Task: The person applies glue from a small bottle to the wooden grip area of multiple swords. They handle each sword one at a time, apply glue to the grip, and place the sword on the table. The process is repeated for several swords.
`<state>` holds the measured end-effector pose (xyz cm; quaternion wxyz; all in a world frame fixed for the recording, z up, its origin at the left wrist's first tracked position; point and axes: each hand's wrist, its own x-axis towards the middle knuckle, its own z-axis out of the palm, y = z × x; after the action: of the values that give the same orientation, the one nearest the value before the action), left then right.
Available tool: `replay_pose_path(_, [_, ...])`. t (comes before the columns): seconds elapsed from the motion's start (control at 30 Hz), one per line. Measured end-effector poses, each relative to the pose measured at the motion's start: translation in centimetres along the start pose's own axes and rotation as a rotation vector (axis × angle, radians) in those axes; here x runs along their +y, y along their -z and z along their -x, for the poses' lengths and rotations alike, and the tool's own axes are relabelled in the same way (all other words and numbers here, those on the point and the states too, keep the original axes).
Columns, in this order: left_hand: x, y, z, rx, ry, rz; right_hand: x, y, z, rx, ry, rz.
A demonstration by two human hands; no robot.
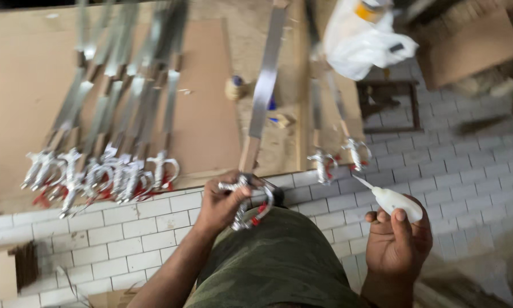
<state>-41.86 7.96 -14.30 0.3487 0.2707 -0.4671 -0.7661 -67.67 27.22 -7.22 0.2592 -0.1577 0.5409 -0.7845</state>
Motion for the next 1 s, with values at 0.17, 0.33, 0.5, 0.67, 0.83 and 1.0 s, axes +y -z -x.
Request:
replay_pose_path(0.17, [7.3,4.3,4.9,-0.154,0.043,-0.043,2.7,-5.3,2.6,-0.229,-0.039,-0.175])
replay_pose_path(0.33, [11.8,8.8,10.0,-0.05,-0.04,0.06,4.1,-11.7,6.5,-0.447,-0.029,-0.252])
replay_pose_path(0.5, [15.0,13.0,14.8,0.116,-0.257,-0.386,4.0,-19.2,10.7,-0.615,0.033,-0.219])
replay_pose_path(0.67, [17.3,16.9,17.6,0.034,-0.342,-0.352,4.1,-23.5,14.3,-0.689,0.092,-0.083])
replay_pose_path(0.83, [17.8,19.4,19.0,-0.008,-0.548,-0.429,3.0,-27.2,17.6,-0.734,0.353,0.309])
replay_pose_path(1.0, [18.3,21.6,20.1,-0.071,-0.628,-0.427,-2.4,-27.5,15.0,-0.581,-1.044,-0.167])
